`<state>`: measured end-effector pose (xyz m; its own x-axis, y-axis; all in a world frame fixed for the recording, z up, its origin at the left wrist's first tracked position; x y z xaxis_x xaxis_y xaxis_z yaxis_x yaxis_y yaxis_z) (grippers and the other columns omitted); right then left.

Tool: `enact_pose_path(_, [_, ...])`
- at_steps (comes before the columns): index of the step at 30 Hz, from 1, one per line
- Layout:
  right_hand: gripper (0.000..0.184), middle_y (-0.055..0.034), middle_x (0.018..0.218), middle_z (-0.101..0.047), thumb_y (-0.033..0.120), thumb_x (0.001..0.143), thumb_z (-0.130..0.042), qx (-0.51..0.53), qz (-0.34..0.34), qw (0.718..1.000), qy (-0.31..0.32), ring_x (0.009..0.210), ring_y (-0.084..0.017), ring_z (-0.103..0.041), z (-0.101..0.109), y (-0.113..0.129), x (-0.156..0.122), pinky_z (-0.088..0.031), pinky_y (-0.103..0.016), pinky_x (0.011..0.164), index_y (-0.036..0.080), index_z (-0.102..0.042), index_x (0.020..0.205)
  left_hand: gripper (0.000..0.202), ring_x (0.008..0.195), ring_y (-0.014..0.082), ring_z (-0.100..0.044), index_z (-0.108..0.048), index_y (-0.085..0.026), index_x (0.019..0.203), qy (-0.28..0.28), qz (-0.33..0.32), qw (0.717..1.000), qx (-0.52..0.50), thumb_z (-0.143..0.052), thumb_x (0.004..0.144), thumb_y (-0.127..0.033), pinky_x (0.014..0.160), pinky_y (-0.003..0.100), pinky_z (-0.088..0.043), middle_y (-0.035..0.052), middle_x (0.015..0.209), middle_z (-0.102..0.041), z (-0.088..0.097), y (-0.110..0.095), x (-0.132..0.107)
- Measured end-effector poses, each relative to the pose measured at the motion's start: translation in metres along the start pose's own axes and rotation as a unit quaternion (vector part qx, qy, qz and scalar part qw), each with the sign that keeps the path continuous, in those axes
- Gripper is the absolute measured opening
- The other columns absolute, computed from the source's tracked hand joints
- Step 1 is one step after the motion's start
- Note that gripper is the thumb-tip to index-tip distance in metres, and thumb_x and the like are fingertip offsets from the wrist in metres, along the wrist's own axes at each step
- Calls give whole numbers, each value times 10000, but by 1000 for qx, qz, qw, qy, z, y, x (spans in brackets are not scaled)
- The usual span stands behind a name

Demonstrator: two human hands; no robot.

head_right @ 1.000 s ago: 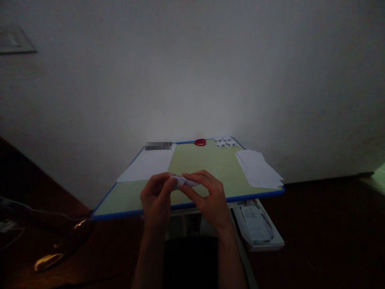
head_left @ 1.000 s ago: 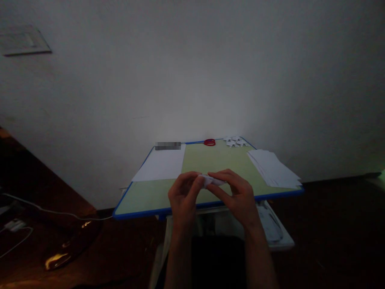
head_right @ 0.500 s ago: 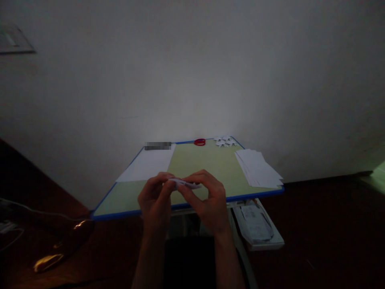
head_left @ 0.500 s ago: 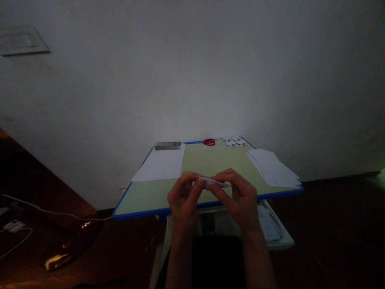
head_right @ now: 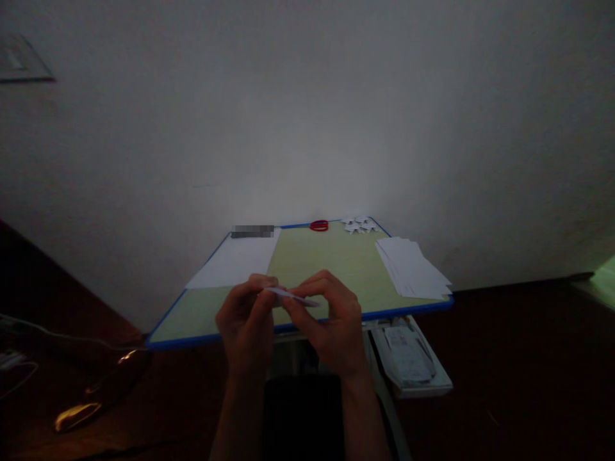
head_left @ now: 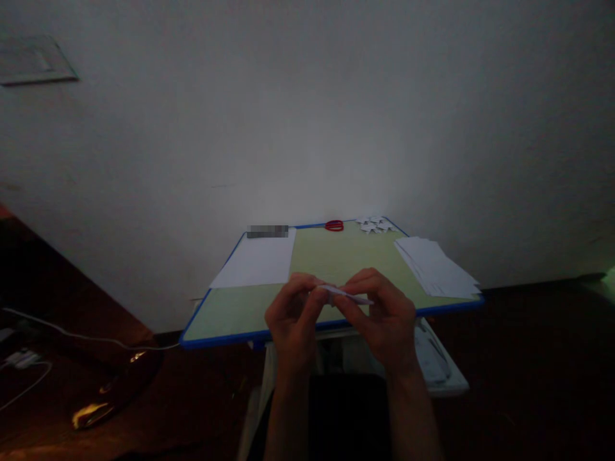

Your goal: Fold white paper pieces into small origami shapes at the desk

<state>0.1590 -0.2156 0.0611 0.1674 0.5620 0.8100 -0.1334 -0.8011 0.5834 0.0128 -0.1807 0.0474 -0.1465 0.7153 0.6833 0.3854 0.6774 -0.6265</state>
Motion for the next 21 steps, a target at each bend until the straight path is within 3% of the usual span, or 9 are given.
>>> enact_pose_path(16, [153,0,839,-692,105,894,-729,-11,31,999,7,762,-160,-658,-4,7,0,-528,-313,664,254,-733,931,67,731,128,-642,-770,-228,894,-39,22,999,-4,-804,847,-260,664,226,-544,3,810,-672,2,1,-4])
enact_pose_path(21, [115,-5,852,-689,130,907,-714,-32,4,999,9,789,-164,-656,-4,5,2,-524,-318,698,243,-722,928,52,746,125,-633,-768,-223,887,-39,4,999,6,-801,848,-215,646,210,-533,6,824,-668,4,0,-3])
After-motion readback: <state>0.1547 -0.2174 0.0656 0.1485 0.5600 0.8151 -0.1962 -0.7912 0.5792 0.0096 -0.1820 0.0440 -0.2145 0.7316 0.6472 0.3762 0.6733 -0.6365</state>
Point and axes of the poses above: each hand's wrist, its own x-axis towards the middle knuckle, its own z-axis out of the back of the hand, y = z × x, the point moved 6 cm from there along x, towards the middle knuckle
